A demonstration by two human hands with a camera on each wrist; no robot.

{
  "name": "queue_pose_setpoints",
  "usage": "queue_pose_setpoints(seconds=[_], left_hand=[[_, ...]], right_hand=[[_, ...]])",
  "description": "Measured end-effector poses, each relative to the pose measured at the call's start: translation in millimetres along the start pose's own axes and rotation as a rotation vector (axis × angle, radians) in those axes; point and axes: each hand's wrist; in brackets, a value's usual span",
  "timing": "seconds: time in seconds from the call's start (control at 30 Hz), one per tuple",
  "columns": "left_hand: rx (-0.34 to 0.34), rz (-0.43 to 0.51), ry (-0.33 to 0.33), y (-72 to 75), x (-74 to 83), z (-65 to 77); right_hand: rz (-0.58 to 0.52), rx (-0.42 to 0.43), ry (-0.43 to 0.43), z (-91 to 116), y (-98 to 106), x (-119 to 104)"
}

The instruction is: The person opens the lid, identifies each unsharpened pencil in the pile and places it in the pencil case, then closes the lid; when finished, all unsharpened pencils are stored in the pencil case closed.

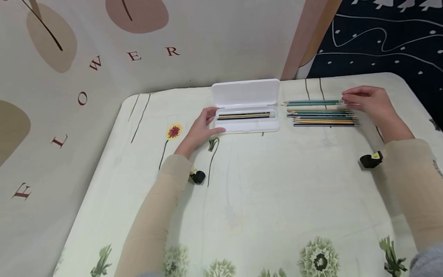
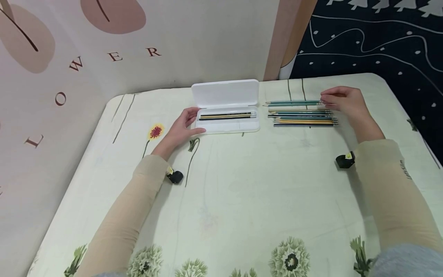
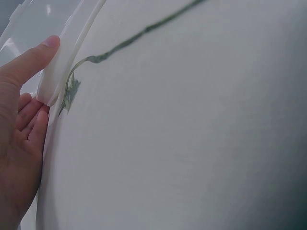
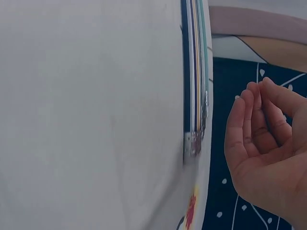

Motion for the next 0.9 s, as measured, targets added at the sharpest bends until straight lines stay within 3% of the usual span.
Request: queue_pose_setpoints(seconds=[0.23,0.67,0.77,0.9], left_hand=[[-0.006,0.002,0.001,-0.9,-0.2,-1.2],[-0.007,-0.001,-0.007,-2.2,-0.3,-2.3],[-0.004,0.000,-0.002,-1.8,0.5,-1.4],[0.001,-0.001,0.006,-0.1,1.2,0.5]], right_hand=[[0.088,0.039,-0.061,1,13,10],[0.090,0.060,-0.148,-4,28,26],[0.206,0.059,-0.200,-8,31,30],[0.440,0.048,-0.260,-14,34,37]])
Point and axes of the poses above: each hand's wrist, its own z-axis away from the middle knuckle, its own y-axis out of the back of the hand, x = y × z, and after that the axes turned 4 degrees about -x, right-handed
